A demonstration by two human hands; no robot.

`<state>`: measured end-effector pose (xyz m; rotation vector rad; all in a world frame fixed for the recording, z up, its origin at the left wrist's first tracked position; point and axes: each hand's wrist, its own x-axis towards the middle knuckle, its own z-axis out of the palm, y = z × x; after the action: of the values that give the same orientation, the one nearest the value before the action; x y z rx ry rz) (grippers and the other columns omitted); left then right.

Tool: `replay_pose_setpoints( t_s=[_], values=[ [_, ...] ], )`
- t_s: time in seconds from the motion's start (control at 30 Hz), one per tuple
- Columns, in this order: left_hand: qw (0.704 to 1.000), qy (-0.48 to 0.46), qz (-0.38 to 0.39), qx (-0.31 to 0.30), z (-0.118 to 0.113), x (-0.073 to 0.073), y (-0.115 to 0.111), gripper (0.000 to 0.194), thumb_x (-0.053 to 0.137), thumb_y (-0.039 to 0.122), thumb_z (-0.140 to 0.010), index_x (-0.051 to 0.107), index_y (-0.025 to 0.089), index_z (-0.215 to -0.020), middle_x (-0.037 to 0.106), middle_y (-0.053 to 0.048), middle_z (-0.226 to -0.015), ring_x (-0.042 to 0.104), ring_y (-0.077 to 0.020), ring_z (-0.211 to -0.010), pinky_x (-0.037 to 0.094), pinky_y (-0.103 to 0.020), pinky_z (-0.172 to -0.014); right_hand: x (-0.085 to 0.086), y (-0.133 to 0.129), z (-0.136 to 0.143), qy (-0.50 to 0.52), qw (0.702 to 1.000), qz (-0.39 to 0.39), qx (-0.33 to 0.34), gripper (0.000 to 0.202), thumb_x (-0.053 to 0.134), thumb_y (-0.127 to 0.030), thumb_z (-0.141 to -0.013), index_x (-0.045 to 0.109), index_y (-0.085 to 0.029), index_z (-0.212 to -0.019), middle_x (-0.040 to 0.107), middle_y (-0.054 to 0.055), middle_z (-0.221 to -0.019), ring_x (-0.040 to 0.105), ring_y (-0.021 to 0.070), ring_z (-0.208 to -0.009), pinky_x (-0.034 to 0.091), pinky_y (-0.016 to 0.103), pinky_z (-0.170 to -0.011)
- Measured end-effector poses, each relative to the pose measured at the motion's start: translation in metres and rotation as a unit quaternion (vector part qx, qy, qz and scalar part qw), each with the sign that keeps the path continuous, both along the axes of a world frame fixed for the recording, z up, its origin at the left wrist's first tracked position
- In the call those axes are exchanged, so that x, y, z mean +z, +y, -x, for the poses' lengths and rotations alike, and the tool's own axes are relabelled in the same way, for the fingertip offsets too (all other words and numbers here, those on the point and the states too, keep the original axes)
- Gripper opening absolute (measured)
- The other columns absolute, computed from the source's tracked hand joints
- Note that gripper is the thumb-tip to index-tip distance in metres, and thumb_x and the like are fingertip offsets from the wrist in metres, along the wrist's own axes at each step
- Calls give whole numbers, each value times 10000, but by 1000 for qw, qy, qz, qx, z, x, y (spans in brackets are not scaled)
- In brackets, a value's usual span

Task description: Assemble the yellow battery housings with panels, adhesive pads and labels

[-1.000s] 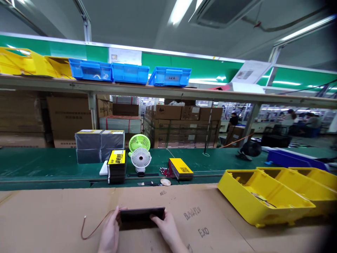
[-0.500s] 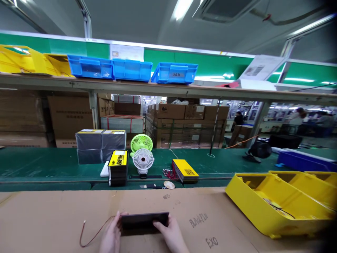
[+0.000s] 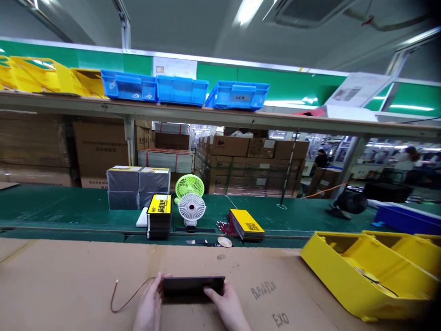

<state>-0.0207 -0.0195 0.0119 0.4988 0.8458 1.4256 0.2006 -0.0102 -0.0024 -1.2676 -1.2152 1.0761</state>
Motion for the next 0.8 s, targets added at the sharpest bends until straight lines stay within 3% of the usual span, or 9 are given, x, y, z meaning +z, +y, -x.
replay_pose_setpoints(
  t_s=[0.27, 0.5, 0.8],
  values=[
    [1000, 12, -16, 7, -1, 0, -3, 383, 679, 449, -670, 709, 125, -872, 706, -106, -971, 572, -275, -1071, 427, -350, -925, -1, -1, -1, -13, 1000, 13, -7, 313, 679, -310, -625, 648, -136, -883, 706, 93, -917, 633, 284, -923, 466, 366, -856],
    [999, 2, -4, 32, 2, 2, -4, 338, 676, 416, -680, 708, 113, -826, 718, -95, -861, 632, -238, -923, 459, -320, -837, 13, -25, 7, -29, 999, -10, 17, 306, 676, -358, -665, 666, -155, -894, 699, 81, -928, 614, 281, -941, 447, 360, -870],
    [999, 9, 0, 32, 1, 2, -6, 351, 658, 431, -693, 700, 113, -835, 711, -94, -829, 627, -213, -853, 444, -307, -782, 23, -37, 8, -79, 996, -39, 34, 235, 657, -369, -697, 680, -146, -770, 681, 68, -770, 606, 255, -778, 459, 329, -731]
  ],
)
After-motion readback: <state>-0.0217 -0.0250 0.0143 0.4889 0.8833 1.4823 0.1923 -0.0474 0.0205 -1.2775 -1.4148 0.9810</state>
